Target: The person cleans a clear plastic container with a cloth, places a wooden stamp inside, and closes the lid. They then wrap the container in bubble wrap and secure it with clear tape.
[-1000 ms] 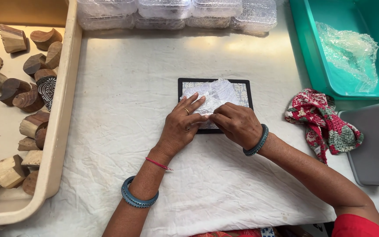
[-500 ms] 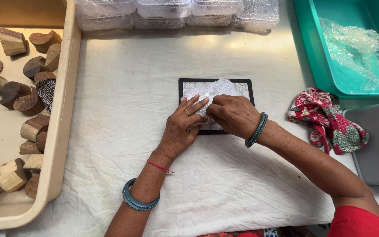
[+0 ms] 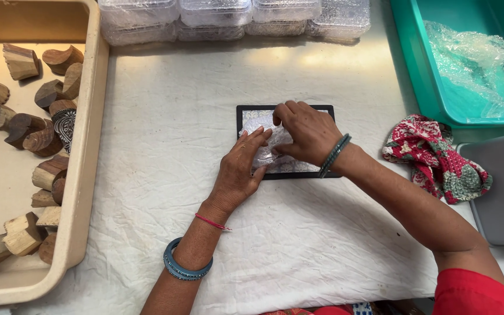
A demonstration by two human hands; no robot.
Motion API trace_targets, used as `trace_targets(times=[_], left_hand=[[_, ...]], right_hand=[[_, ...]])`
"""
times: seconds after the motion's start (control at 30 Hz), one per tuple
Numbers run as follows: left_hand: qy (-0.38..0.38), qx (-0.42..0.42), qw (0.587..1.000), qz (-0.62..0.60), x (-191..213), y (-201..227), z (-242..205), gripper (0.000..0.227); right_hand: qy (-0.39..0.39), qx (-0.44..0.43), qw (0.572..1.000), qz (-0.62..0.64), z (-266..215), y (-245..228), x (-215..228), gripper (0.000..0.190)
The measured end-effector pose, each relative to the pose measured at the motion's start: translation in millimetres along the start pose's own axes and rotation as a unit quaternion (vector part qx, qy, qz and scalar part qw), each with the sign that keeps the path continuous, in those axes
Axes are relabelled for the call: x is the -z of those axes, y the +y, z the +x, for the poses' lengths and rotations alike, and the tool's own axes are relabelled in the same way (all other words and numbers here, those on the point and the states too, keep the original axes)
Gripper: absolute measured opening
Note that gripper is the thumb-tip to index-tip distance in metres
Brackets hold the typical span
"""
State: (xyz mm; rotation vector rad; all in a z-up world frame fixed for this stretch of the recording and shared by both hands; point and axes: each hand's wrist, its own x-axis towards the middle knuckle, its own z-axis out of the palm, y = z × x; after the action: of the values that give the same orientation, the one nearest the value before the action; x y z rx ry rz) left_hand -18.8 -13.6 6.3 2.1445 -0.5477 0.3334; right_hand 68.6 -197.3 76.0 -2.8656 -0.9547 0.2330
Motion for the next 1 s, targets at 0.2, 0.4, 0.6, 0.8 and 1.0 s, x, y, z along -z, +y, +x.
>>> trace_targets(times=[0.2,0.4,0.6,0.8,1.0], left_hand=[[0.001,-0.016,1.000,0.012,5,5,2,0.083],[0.040,-0.009,0.996,-0.085,18,16,2,0.075],[0.131,0.244,0.956,-0.102,-8,-26,4,0.047],[0.133,0.292,0.940,-0.113,-9,-9,16,0.047],[0.187,0.210,0.906,-0.315,6,5,35,0.046]], right_hand=[[0.071,-0.058,0.977,0.192,15,46,-11,0.064],[0.141,-0.100,0.949,0.264,-23,89,-36,0.060],[0.015,-0.187,0.900,0.393,-32,103,-60,0.077],[0.007,-0.158,0.886,0.436,-36,94,-51,0.077],[0.225,-0.010,0.909,0.352,-44,86,-48,0.060]])
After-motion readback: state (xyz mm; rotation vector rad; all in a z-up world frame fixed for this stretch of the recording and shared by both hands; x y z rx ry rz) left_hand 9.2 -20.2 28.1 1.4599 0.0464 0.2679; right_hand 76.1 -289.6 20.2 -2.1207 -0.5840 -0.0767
